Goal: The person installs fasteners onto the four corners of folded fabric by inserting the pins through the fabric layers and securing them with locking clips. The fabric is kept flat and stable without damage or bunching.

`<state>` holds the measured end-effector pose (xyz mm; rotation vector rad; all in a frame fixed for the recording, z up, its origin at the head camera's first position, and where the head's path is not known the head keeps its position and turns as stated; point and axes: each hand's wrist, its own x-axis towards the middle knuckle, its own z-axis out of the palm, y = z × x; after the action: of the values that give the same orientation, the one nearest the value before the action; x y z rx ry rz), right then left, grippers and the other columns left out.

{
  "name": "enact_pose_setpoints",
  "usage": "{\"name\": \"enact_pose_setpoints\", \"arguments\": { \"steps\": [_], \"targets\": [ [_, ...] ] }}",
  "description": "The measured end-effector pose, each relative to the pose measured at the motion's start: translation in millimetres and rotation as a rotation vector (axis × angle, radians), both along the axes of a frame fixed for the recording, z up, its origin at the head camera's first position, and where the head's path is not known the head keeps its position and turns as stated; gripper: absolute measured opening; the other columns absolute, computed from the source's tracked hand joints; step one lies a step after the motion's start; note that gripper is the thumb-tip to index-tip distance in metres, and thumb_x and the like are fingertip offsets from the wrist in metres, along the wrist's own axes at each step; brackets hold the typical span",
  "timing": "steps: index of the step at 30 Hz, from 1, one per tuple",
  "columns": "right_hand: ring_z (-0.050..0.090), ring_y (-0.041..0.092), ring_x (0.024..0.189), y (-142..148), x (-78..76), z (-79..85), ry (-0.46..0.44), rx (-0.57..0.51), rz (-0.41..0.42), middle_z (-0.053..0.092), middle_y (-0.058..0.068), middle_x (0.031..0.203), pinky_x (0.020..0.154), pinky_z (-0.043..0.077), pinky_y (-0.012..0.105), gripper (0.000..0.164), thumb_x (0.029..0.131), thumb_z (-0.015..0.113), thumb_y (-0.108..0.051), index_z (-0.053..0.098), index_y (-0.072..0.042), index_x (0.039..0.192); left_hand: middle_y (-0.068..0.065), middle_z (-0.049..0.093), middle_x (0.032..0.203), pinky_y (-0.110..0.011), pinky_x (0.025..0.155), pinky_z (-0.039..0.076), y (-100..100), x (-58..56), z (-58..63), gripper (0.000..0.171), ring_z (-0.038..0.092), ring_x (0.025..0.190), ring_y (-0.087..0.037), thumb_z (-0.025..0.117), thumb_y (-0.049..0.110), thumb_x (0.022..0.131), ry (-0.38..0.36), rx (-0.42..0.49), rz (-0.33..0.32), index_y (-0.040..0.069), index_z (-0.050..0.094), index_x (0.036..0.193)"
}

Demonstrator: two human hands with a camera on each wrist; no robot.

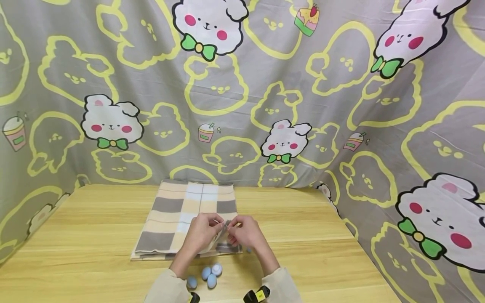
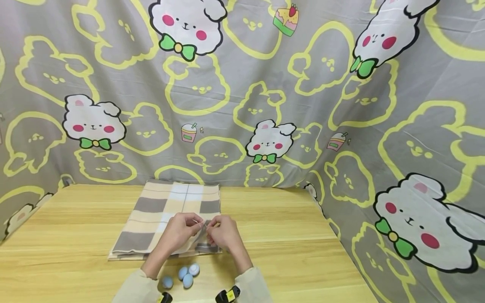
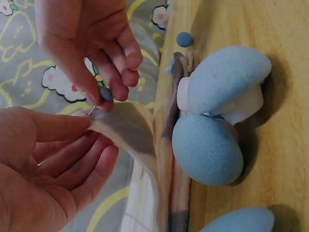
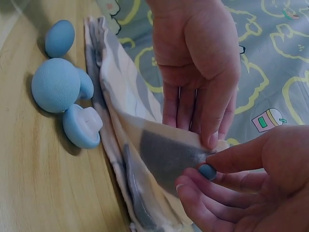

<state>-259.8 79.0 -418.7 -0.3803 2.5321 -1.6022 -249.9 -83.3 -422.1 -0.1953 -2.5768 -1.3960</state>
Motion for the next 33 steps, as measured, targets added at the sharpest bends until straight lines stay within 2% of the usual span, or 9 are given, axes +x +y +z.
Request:
{"name": "enact_pose_setpoints", "arguments": {
  "steps": [4, 12, 22, 28, 33],
  "targets": [
    [0.067, 0.020, 0.054, 0.0, 0.1, -0.3, -0.003, 0.002, -0.003, 0.071, 0.023, 0.071, 0.055, 0.059, 0.039, 0.007, 0.091, 0.063, 0.001, 0.067, 0.006, 0.087, 0.000, 0.074, 0.075, -0.029, 0.062, 0.050, -0.2, 1.6, 0.2, 0.007, 0.065, 0.069, -0.009, 0.075, 0.010, 0.089, 0.009, -0.007, -0.012, 0.008, 0.076, 0.082],
    [0.066, 0.019, 0.054, -1.1, 0.7, -0.2, -0.017, -0.013, -0.018, 0.071, 0.022, 0.072, 0.054, 0.059, 0.038, 0.007, 0.091, 0.062, 0.001, 0.066, 0.004, 0.087, -0.002, 0.064, 0.064, -0.027, 0.059, 0.041, 0.0, 0.2, 1.6, 0.022, 0.051, 0.060, -0.010, 0.066, 0.018, 0.098, -0.003, 0.011, 0.001, 0.011, 0.076, 0.080],
    [0.070, 0.022, 0.061, 0.2, -0.1, -1.0, -0.059, -0.102, -0.021, 0.072, 0.026, 0.080, 0.057, 0.059, 0.035, 0.007, 0.090, 0.062, 0.001, 0.065, 0.006, 0.094, 0.000, 0.074, 0.075, -0.029, 0.062, 0.051, 2.5, 1.4, -0.1, 0.008, 0.066, 0.069, -0.010, 0.077, 0.006, 0.087, -0.006, 0.049, -0.031, 0.011, 0.074, 0.081],
    [0.068, 0.016, 0.064, 2.0, -1.6, -0.2, -0.178, -0.237, 0.049, 0.072, 0.026, 0.088, 0.064, 0.061, 0.037, 0.020, 0.102, 0.052, -0.009, 0.061, 0.008, 0.105, 0.001, 0.073, 0.072, -0.029, 0.061, 0.052, 2.9, 0.6, -0.7, 0.009, 0.066, 0.067, -0.009, 0.078, 0.005, 0.085, -0.006, 0.062, -0.017, 0.010, 0.073, 0.080],
    [0.068, 0.016, 0.063, 0.9, -1.8, -0.9, -0.216, -0.264, 0.069, 0.072, 0.029, 0.092, 0.065, 0.061, 0.038, 0.022, 0.104, 0.052, -0.015, 0.058, 0.007, 0.106, 0.000, 0.074, 0.073, -0.029, 0.063, 0.054, 3.8, 0.8, -1.3, 0.007, 0.069, 0.069, -0.010, 0.078, 0.002, 0.085, 0.004, 0.063, -0.030, 0.008, 0.075, 0.082]
  ]
}}
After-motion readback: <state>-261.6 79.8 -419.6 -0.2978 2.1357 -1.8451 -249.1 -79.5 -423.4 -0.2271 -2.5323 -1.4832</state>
